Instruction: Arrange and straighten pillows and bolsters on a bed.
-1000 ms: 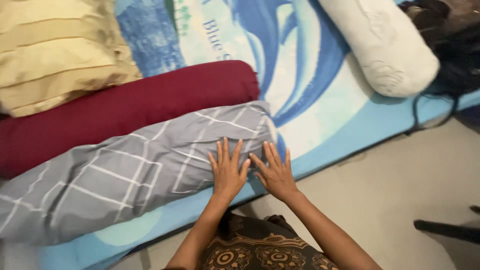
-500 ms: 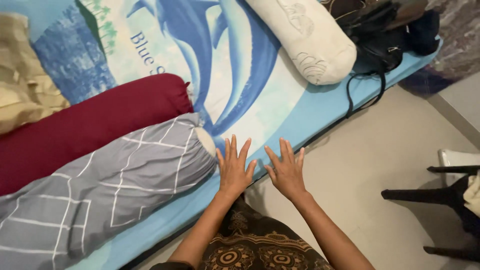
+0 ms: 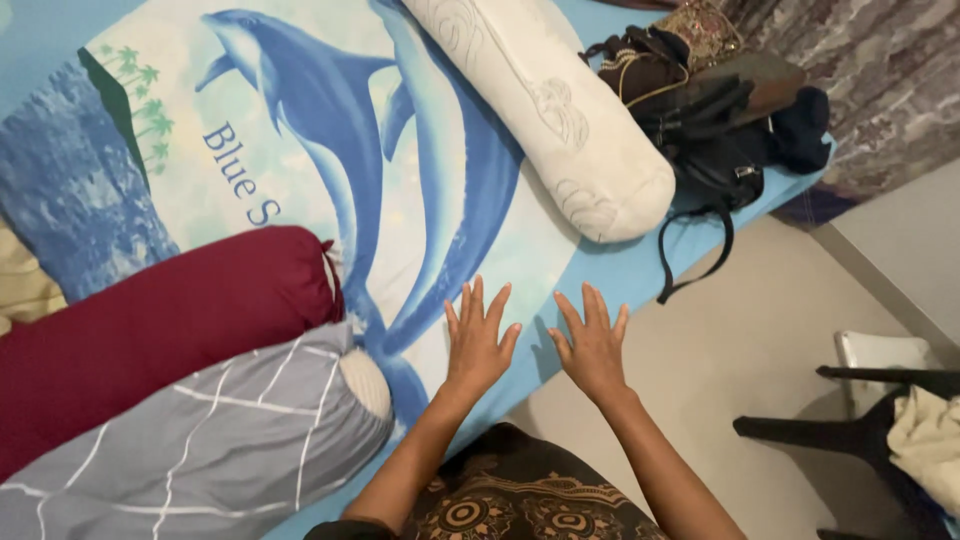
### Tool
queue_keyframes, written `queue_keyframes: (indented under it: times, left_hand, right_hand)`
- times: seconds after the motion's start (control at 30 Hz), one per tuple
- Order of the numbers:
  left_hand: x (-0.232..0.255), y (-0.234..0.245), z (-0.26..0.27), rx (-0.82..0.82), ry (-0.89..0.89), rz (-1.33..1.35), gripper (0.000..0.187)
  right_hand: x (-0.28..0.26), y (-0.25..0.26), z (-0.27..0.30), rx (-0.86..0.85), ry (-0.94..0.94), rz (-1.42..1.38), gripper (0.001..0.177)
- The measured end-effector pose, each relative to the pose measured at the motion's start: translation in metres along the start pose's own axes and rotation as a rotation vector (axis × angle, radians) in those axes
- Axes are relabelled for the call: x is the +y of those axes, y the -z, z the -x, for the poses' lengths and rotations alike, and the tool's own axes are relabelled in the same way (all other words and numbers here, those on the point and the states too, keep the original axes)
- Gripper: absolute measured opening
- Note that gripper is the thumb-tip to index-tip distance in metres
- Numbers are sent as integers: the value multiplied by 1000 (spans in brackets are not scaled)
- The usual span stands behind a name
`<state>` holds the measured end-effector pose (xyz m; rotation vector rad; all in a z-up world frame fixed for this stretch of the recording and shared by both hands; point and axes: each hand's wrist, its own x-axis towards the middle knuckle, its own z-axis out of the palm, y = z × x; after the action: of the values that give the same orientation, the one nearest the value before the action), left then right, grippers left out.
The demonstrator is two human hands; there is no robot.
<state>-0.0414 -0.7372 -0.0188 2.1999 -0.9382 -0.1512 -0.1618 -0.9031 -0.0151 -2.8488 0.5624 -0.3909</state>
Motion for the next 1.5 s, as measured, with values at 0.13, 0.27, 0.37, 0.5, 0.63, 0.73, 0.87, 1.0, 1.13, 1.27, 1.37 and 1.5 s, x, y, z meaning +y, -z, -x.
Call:
queue_keyframes:
  times: [0.13, 0.27, 0.37, 0.5, 0.63, 0.73, 0.87, 1.0, 1.13, 1.27, 1.37, 1.5]
  left_hand:
    - [-13, -8, -38, -46, 9, -12, 64]
    - [-24, -13, -65, -58, -12, -21, 63]
    - [-24, -20, -84, -71, -5, -12, 63]
    - [-20, -35, -111, -88, -4, -19, 61]
    - [-3, -57, -135, -91, 29, -17, 64]
    - [13, -76, -156, -47, 9, -36, 65]
    - [35, -99, -189, -4, 3, -5, 66]
    - [51, -116, -222, 58, 1, 1, 65]
    - [64, -129, -248, 154, 2, 33, 65]
    - [68, -137, -263, 154, 112, 80, 64]
    - [59, -144, -263, 199, 160, 55, 62]
    - [41, -143, -256, 271, 227, 28, 61]
  right_hand:
    - [13, 0, -39, 17, -35, -12, 63]
    - [30, -6, -70, 59, -42, -32, 61]
    - [46, -5, -94, 102, -44, -28, 61]
    - [81, -9, -127, 157, -72, -53, 58]
    - [123, -13, -159, 156, -79, -79, 61]
    - [148, -14, -191, 162, -59, -100, 63]
    - [164, -5, -230, 147, 7, -111, 63]
    - [184, -3, -259, 122, 48, -108, 64]
    - [197, -3, -273, 29, 53, -170, 62]
    - [193, -6, -274, 40, 112, -191, 57]
    - [179, -4, -272, 67, 173, -199, 53]
    - [144, 17, -268, 37, 282, -200, 47]
